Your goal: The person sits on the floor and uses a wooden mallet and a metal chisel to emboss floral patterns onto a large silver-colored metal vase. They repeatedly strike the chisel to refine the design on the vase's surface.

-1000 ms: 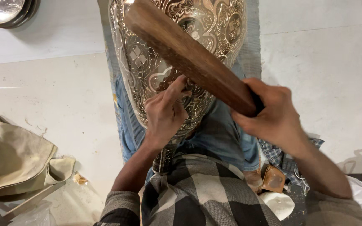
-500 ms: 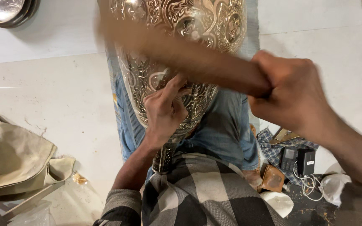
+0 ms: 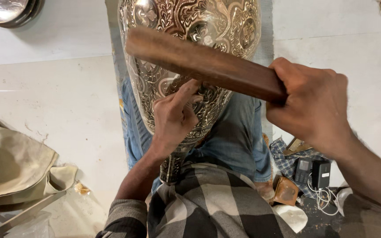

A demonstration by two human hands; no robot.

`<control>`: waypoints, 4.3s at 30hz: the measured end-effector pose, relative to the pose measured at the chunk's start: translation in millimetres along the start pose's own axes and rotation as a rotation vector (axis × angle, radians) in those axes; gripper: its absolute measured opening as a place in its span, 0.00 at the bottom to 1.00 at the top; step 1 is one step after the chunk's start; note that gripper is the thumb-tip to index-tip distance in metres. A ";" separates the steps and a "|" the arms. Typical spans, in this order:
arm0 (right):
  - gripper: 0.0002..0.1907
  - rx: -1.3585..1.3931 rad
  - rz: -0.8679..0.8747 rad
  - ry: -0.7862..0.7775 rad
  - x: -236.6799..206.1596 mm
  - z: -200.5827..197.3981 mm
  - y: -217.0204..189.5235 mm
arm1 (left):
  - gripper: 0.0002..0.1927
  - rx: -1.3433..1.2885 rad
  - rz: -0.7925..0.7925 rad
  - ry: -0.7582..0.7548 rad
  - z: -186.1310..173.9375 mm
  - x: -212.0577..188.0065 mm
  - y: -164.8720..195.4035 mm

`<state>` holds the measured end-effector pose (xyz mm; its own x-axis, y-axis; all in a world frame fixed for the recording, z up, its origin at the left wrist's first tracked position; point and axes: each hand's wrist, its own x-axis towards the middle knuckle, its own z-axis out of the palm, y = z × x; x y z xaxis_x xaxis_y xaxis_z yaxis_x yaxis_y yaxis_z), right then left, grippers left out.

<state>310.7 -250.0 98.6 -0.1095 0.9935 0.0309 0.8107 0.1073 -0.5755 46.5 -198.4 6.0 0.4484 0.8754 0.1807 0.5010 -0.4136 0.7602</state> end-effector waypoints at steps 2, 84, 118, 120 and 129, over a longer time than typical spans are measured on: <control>0.13 0.050 0.070 -0.023 -2.0 3.9 1.6 | 0.30 -0.071 0.164 0.086 -0.7 -0.7 0.5; 0.10 0.644 0.262 0.346 -33.9 70.1 27.0 | 0.38 -0.061 0.315 -0.171 -17.4 22.0 -12.2; 0.10 0.629 0.042 0.398 -43.3 88.6 33.3 | 0.38 0.109 0.366 -0.285 -13.3 38.7 -23.2; 0.07 0.605 0.205 0.328 -45.0 89.2 35.5 | 0.38 0.116 0.344 -0.291 -14.3 40.0 -22.4; 0.08 0.613 0.198 0.389 -49.2 93.6 37.4 | 0.35 0.071 0.376 -0.295 -18.2 45.5 -16.8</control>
<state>292.6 -298.4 -0.9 0.3079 0.9461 0.1005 0.3166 -0.0023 -0.9486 45.0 -147.0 12.7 0.7940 0.5575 0.2425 0.3085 -0.7132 0.6295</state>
